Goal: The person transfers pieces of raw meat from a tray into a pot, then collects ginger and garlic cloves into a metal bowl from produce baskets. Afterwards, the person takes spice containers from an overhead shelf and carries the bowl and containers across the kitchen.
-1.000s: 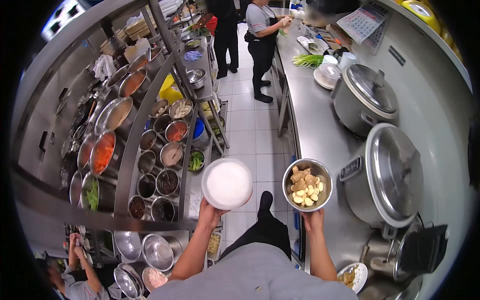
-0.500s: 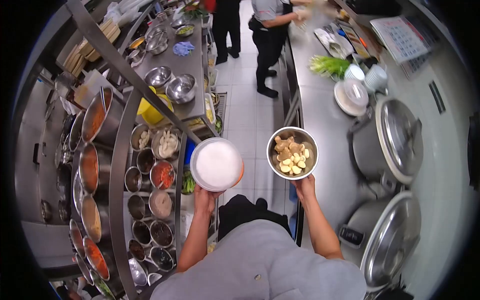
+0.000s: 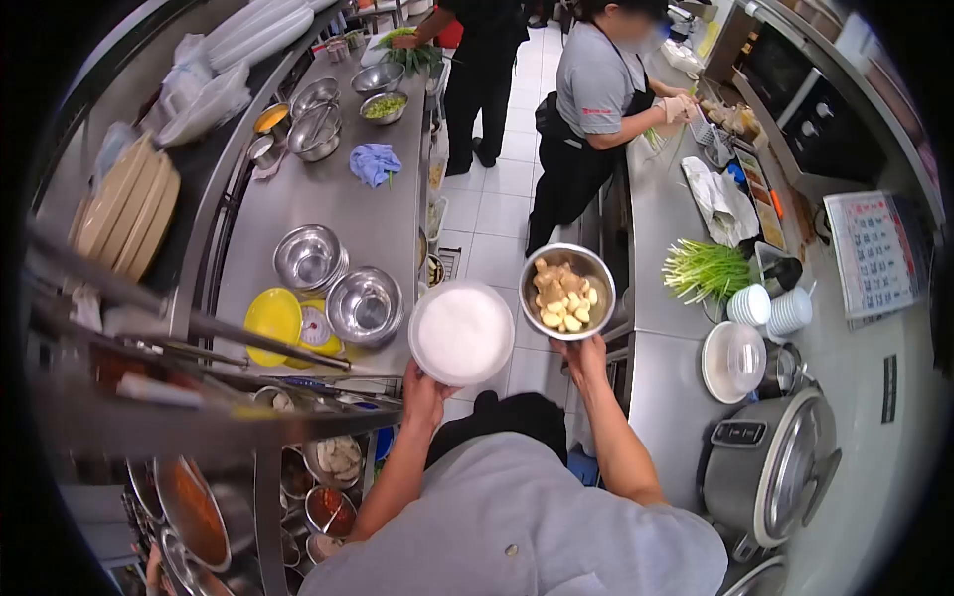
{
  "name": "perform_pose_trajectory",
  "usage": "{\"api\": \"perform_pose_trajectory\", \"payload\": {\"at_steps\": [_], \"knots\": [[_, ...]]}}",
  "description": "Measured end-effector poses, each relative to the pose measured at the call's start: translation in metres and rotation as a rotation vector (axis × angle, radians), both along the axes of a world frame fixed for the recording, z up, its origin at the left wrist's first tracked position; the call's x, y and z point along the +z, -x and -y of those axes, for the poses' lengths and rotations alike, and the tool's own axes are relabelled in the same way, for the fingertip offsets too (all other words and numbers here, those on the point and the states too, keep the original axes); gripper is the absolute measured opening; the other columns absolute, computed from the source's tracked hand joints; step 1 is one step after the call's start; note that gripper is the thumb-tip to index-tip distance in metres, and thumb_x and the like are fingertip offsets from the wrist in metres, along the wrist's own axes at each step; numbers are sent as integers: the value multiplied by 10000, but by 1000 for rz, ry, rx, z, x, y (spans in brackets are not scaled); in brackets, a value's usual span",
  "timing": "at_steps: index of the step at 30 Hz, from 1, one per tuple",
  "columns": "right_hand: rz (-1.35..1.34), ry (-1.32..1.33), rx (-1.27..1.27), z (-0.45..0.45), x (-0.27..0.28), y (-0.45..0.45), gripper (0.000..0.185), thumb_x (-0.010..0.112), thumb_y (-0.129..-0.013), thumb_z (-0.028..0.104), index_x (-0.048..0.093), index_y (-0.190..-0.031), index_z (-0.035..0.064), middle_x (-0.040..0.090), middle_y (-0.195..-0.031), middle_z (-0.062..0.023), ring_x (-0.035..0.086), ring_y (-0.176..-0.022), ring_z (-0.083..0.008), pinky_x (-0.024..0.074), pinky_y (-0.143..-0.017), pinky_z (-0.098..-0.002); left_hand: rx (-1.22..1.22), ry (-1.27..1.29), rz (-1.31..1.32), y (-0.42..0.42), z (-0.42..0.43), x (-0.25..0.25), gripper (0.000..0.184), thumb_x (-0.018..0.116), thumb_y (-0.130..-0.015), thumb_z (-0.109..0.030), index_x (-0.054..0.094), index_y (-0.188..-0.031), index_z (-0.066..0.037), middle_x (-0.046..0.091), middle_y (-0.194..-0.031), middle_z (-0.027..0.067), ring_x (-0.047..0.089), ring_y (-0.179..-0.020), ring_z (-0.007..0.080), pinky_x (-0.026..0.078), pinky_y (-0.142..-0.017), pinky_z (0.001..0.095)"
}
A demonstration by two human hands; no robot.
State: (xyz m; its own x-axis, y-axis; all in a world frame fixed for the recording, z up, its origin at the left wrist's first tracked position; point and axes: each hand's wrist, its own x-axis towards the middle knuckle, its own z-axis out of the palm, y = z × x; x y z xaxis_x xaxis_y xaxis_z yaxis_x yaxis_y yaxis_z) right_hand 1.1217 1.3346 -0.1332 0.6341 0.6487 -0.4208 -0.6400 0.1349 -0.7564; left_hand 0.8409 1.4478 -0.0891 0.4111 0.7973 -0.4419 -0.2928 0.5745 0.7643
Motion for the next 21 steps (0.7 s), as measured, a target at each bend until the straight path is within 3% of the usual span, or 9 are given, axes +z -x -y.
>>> {"api": "perform_pose_trajectory", "payload": {"at_steps": [7, 10, 12, 14, 18, 21], "knots": [[-27, 3, 38, -204, -10, -80, 214, 485, -1000, 149, 561, -1151, 18, 630, -1130, -101, 634, -1021, -229, 565, -866, -450, 100, 56, -27, -81, -147, -7, 354, 528, -940, -82, 417, -1274, -44, 593, -1163, 162, 683, -934, 281, 632, -679, 405], [0, 1, 109, -295, -31, -112, 253, 432, -1020, 162, 526, -1193, 3, 596, -1200, -138, 608, -1089, -266, 549, -909, -481, 86, 15, 30, -104, -215, -36, 345, 530, -939, -73, 436, -1270, -46, 608, -1147, 162, 684, -937, 282, 632, -684, 415], [-32, -34, 102, -357, -39, -130, 200, 469, -997, 133, 558, -1119, 2, 609, -1100, -102, 612, -998, -214, 559, -886, -461, 75, -5, 52, -121, -259, -46, 340, 534, -936, -70, 450, -1265, -46, 614, -1142, 162, 683, -943, 283, 632, -688, 423], [-58, -71, 129, -420, -46, -141, 141, 506, -975, 110, 592, -1029, 11, 612, -1018, -65, 592, -911, -157, 568, -863, -435, 214, 55, -104, -144, -298, -36, 345, 513, -940, -128, 490, -1268, -25, 632, -1142, 162, 690, -917, 296, 633, -678, 385], [-21, -28, 122, -529, -43, -196, 151, 525, -976, 149, 596, -992, 17, 591, -921, -32, 580, -866, -136, 569, -824, -393, 257, 11, -66, -206, -385, -44, 376, 524, -941, -149, 469, -1301, -57, 597, -1222, 156, 665, -1002, 302, 633, -697, 409], [-29, -56, 121, -598, -52, -226, 126, 518, -971, 133, 571, -903, 42, 578, -893, -53, 583, -826, -141, 573, -796, -383, 273, -3, -47, -230, -444, -59, 380, 544, -933, -143, 472, -1298, -62, 594, -1227, 155, 662, -1013, 302, 632, -712, 427]]}}
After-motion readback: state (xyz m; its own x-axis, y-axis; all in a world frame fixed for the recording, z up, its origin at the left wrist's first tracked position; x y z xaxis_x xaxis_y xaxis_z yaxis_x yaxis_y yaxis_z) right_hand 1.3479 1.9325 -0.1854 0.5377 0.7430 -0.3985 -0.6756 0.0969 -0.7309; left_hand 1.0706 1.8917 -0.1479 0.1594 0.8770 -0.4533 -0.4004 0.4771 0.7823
